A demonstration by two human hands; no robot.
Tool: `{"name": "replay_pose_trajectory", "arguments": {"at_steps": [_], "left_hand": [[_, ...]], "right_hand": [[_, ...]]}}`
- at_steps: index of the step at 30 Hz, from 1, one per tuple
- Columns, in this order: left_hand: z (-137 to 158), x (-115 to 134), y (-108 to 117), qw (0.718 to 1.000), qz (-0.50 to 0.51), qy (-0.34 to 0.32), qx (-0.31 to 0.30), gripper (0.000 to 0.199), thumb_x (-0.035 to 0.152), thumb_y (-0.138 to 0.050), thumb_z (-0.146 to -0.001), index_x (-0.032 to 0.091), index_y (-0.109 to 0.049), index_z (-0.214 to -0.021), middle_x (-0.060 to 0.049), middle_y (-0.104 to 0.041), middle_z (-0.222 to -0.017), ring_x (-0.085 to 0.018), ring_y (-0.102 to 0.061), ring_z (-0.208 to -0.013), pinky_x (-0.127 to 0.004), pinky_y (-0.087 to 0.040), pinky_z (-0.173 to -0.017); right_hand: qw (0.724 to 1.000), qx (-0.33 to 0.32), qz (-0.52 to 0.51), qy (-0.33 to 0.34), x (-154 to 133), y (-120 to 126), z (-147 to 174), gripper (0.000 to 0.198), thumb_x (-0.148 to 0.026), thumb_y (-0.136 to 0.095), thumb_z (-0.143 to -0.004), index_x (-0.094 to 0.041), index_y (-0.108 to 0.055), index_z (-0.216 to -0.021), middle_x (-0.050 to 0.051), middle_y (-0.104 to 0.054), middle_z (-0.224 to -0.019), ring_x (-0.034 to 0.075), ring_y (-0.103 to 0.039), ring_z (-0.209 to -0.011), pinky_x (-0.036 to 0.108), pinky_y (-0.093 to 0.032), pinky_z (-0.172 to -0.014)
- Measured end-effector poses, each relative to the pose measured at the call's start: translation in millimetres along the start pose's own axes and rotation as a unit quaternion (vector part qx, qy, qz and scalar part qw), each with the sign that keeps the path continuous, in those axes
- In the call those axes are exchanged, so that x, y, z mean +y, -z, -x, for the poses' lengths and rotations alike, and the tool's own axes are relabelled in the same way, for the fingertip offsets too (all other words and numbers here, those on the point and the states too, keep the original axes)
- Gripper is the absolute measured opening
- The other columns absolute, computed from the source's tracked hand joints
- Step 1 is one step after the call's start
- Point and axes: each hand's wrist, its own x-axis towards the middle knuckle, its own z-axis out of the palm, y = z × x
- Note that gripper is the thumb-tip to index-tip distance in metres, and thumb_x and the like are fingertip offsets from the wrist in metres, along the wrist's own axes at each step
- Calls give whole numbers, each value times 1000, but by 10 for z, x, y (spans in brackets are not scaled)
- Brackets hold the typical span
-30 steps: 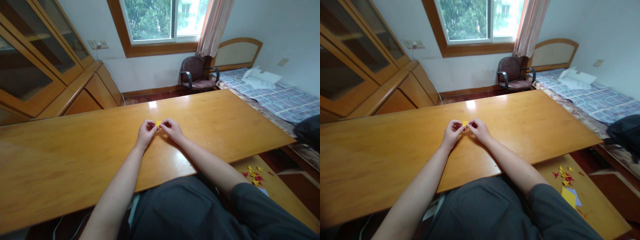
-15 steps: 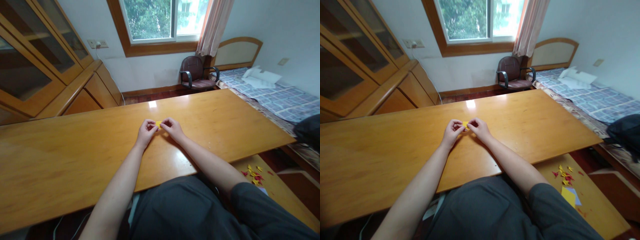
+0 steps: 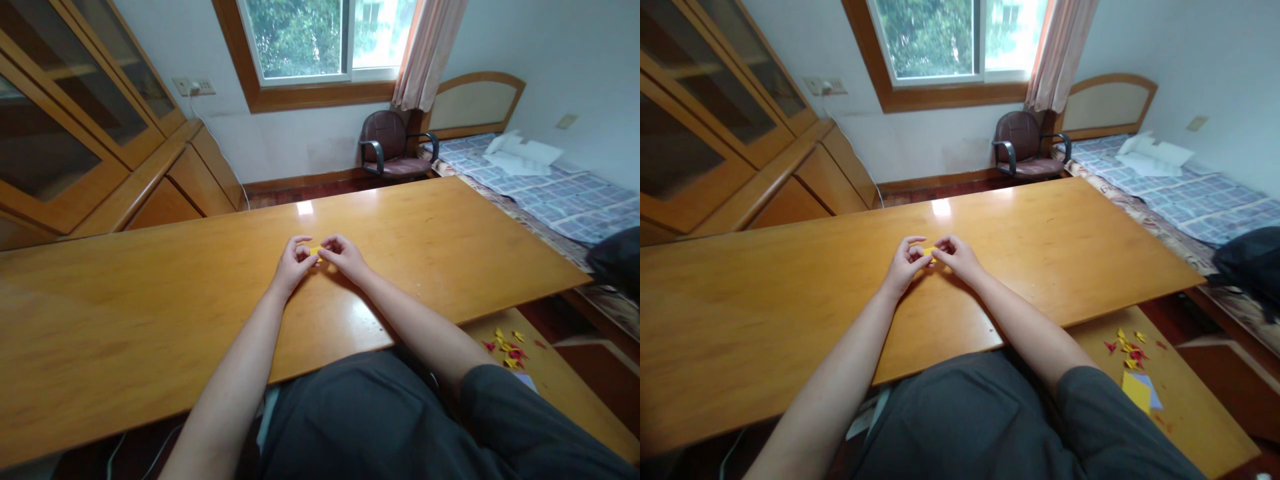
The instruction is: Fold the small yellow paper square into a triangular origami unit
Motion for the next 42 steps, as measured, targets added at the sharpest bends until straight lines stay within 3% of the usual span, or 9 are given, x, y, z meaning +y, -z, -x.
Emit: {"name": "replay_pose_trajectory", "arguments": {"at_steps": [12,20,26,30,42], "left_hand": [[-27,-45,48,1000,0,-5,28,47,31,-76,-71,19,-54,-110,8,-55,-64,-13,-65,-62,-26,-53,-68],[-15,-53,42,999,-36,9,-16,50,34,-76,-73,19,-52,-114,4,-64,-65,-15,-65,-64,-26,-52,-67],[-15,-53,41,999,-30,25,-34,33,38,-74,-73,18,-55,-92,1,-66,-71,-15,-65,-67,-26,-50,-68],[-25,-59,67,997,-78,0,-14,26,39,-72,-75,17,-60,-80,1,-62,-72,-13,-60,-67,-24,-47,-66],[-37,-58,93,994,-110,8,2,22,38,-69,-76,16,-63,-74,1,-60,-67,-13,-54,-63,-24,-42,-62]], "right_hand": [[994,-32,-90,-49,-13,19,-43,44,-37,-77,-67,-20,-54,-101,-3,-62,-74,13,-57,-67,28,-46,-69],[995,-25,-90,-44,1,16,-36,40,-36,-76,-69,-20,-55,-99,-3,-63,-74,12,-58,-65,28,-45,-68],[995,-29,-86,-44,1,13,-31,41,-37,-76,-69,-20,-54,-98,-3,-63,-73,13,-60,-66,28,-46,-68],[996,-31,-71,-33,32,19,-23,37,-37,-76,-71,-19,-56,-97,-3,-63,-74,12,-58,-67,27,-45,-68],[998,-34,-39,-38,2,10,-6,38,-40,-75,-71,-19,-56,-97,-2,-62,-77,12,-57,-69,27,-45,-68]]}}
